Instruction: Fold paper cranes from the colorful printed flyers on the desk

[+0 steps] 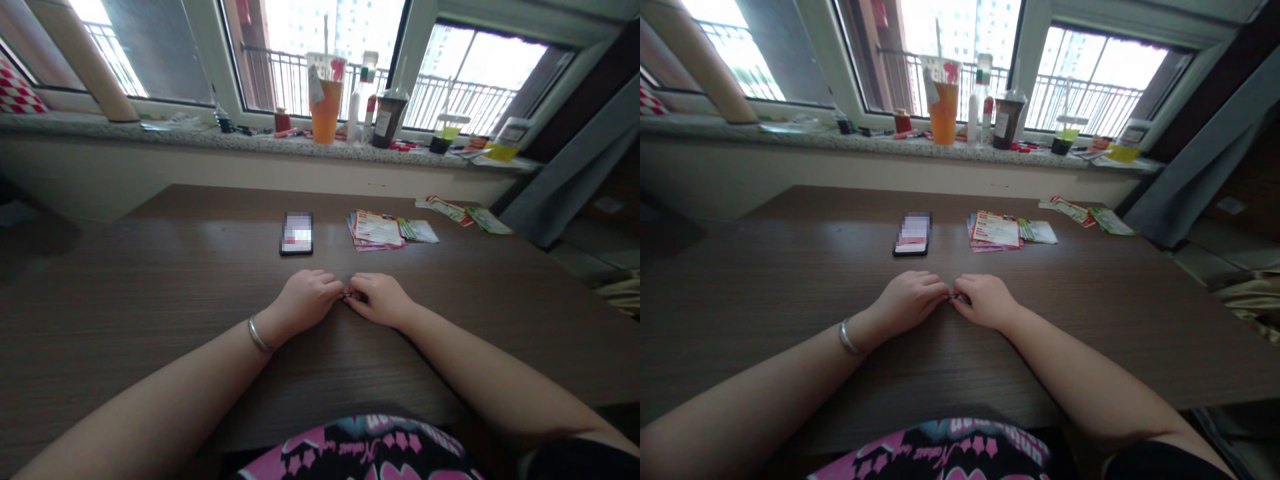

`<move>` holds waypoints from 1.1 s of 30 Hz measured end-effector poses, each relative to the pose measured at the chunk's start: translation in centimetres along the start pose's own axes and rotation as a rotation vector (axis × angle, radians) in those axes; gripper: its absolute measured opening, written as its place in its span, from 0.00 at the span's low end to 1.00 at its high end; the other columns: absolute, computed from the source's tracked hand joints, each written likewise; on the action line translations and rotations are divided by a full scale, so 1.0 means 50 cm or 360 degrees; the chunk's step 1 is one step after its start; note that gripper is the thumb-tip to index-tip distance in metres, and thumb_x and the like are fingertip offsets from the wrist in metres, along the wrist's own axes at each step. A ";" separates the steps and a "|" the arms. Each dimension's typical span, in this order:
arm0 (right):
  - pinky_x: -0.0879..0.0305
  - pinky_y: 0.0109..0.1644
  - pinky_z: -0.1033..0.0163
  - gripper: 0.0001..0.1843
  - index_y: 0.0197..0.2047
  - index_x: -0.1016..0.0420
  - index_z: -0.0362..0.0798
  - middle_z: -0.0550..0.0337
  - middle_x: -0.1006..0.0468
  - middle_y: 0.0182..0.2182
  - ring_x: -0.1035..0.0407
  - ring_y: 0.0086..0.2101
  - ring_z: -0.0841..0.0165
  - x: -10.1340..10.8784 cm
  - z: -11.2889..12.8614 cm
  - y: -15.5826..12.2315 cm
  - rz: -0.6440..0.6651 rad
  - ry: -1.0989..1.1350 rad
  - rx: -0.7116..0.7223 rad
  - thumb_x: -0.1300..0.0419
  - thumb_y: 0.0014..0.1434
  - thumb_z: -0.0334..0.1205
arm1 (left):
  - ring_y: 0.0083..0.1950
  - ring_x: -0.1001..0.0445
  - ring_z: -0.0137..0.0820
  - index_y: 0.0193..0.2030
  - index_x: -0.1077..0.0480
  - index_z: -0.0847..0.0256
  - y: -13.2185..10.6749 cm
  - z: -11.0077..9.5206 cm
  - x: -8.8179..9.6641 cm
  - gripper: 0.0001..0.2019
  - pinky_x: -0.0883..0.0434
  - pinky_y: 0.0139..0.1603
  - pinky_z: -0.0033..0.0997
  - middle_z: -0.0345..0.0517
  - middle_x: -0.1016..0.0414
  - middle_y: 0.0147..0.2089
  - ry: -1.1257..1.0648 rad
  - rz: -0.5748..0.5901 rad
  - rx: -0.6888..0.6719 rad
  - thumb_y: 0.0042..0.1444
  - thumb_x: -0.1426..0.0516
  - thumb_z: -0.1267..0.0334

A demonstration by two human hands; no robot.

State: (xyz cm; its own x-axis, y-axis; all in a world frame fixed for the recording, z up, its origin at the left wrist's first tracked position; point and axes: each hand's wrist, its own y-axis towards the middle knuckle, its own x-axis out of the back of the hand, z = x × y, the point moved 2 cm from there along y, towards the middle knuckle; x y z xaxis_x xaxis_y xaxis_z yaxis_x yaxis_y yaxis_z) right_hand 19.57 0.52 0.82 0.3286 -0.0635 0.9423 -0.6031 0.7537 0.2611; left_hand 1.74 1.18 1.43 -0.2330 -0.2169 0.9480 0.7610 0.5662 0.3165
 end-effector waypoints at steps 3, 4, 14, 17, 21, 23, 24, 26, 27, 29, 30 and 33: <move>0.49 0.33 0.65 0.07 0.32 0.31 0.48 0.61 0.27 0.29 0.35 0.30 0.69 0.002 0.003 -0.002 0.0004 -0.0002 0.0015 0.44 0.61 0.41 | 0.33 0.30 0.32 0.33 0.29 0.59 0.000 -0.001 0.002 0.08 0.39 0.32 0.31 0.42 0.27 0.32 0.0022 -0.0012 -0.0047 0.62 0.48 0.65; 0.49 0.33 0.65 0.08 0.32 0.32 0.48 0.61 0.27 0.29 0.35 0.30 0.69 0.002 0.003 -0.002 0.0005 -0.0004 0.0019 0.44 0.61 0.41 | 0.33 0.30 0.32 0.33 0.29 0.59 -0.001 -0.001 0.002 0.08 0.39 0.32 0.31 0.42 0.27 0.32 0.0028 -0.0018 -0.0058 0.62 0.49 0.65; 0.48 0.33 0.65 0.09 0.33 0.31 0.48 0.60 0.26 0.31 0.33 0.32 0.69 0.003 0.012 -0.002 0.0021 -0.0106 0.0039 0.46 0.63 0.41 | 0.33 0.30 0.32 0.33 0.29 0.60 0.000 -0.001 0.002 0.09 0.39 0.31 0.31 0.43 0.27 0.32 -0.0002 -0.0033 -0.0059 0.61 0.49 0.67; 0.48 0.33 0.65 0.09 0.32 0.31 0.48 0.60 0.26 0.31 0.34 0.32 0.69 0.002 0.012 -0.001 0.0019 -0.0106 0.0041 0.47 0.64 0.40 | 0.33 0.29 0.33 0.33 0.29 0.60 0.000 0.000 0.000 0.09 0.37 0.33 0.31 0.44 0.26 0.33 -0.0064 -0.0020 -0.0023 0.61 0.49 0.66; 0.48 0.34 0.65 0.10 0.32 0.32 0.48 0.60 0.27 0.30 0.34 0.32 0.69 0.001 0.008 0.001 0.0006 -0.0051 0.0002 0.47 0.65 0.41 | 0.37 0.28 0.33 0.36 0.28 0.59 -0.001 0.007 -0.004 0.07 0.35 0.38 0.31 0.43 0.25 0.34 -0.0287 -0.0102 0.0139 0.61 0.46 0.62; 0.48 0.34 0.65 0.10 0.31 0.33 0.48 0.61 0.28 0.30 0.35 0.32 0.69 -0.001 0.005 0.002 0.0007 -0.0002 -0.0038 0.47 0.64 0.41 | 0.37 0.27 0.32 0.37 0.28 0.59 -0.003 0.012 -0.007 0.05 0.34 0.38 0.30 0.42 0.24 0.35 -0.0434 -0.0163 0.0295 0.59 0.43 0.61; 0.48 0.34 0.66 0.10 0.31 0.34 0.48 0.61 0.28 0.30 0.35 0.32 0.70 -0.002 0.003 0.002 0.0007 0.0027 -0.0060 0.47 0.64 0.40 | 0.37 0.27 0.32 0.38 0.29 0.59 -0.004 0.016 -0.010 0.05 0.34 0.37 0.30 0.42 0.24 0.35 -0.0517 -0.0188 0.0383 0.57 0.41 0.60; 0.49 0.34 0.66 0.09 0.31 0.35 0.48 0.62 0.29 0.30 0.36 0.31 0.70 -0.004 0.000 0.003 -0.0002 0.0088 -0.0107 0.46 0.63 0.40 | 0.36 0.27 0.31 0.38 0.29 0.59 -0.005 0.021 -0.016 0.07 0.33 0.35 0.28 0.41 0.24 0.35 -0.0714 -0.0216 0.0538 0.55 0.40 0.61; 0.49 0.33 0.66 0.09 0.31 0.35 0.48 0.62 0.30 0.30 0.37 0.31 0.70 -0.005 -0.001 0.003 -0.0013 0.0125 -0.0133 0.46 0.63 0.39 | 0.35 0.27 0.30 0.39 0.30 0.59 -0.005 0.024 -0.019 0.07 0.33 0.35 0.28 0.41 0.24 0.35 -0.0830 -0.0226 0.0599 0.54 0.40 0.61; 0.49 0.33 0.67 0.09 0.30 0.36 0.48 0.63 0.31 0.29 0.38 0.30 0.71 -0.007 -0.004 0.004 -0.0040 0.0220 -0.0179 0.46 0.63 0.39 | 0.35 0.27 0.29 0.39 0.30 0.60 -0.003 0.028 -0.026 0.08 0.32 0.35 0.27 0.40 0.24 0.36 -0.1086 -0.0250 0.0684 0.54 0.40 0.61; 0.49 0.33 0.67 0.10 0.29 0.37 0.48 0.64 0.32 0.28 0.38 0.29 0.71 -0.008 -0.005 0.003 -0.0055 0.0276 -0.0200 0.46 0.63 0.39 | 0.35 0.26 0.28 0.40 0.31 0.60 -0.002 0.031 -0.028 0.08 0.31 0.35 0.27 0.41 0.24 0.37 -0.1215 -0.0263 0.0710 0.54 0.40 0.61; 0.48 0.32 0.67 0.11 0.27 0.38 0.48 0.64 0.34 0.26 0.39 0.28 0.71 -0.010 -0.007 0.003 -0.0097 0.0456 -0.0250 0.45 0.62 0.39 | 0.35 0.26 0.29 0.42 0.31 0.62 0.002 0.036 -0.032 0.11 0.30 0.36 0.28 0.42 0.24 0.37 -0.1482 -0.0251 0.0739 0.53 0.40 0.61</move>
State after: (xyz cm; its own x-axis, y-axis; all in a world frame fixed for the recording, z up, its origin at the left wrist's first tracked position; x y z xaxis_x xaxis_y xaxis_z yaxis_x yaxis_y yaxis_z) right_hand 19.58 0.89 0.34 0.5651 0.0581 0.8229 -0.4639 0.8473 0.2587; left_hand 1.10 2.99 -0.01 -0.8325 0.2705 0.4836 0.4205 0.8767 0.2336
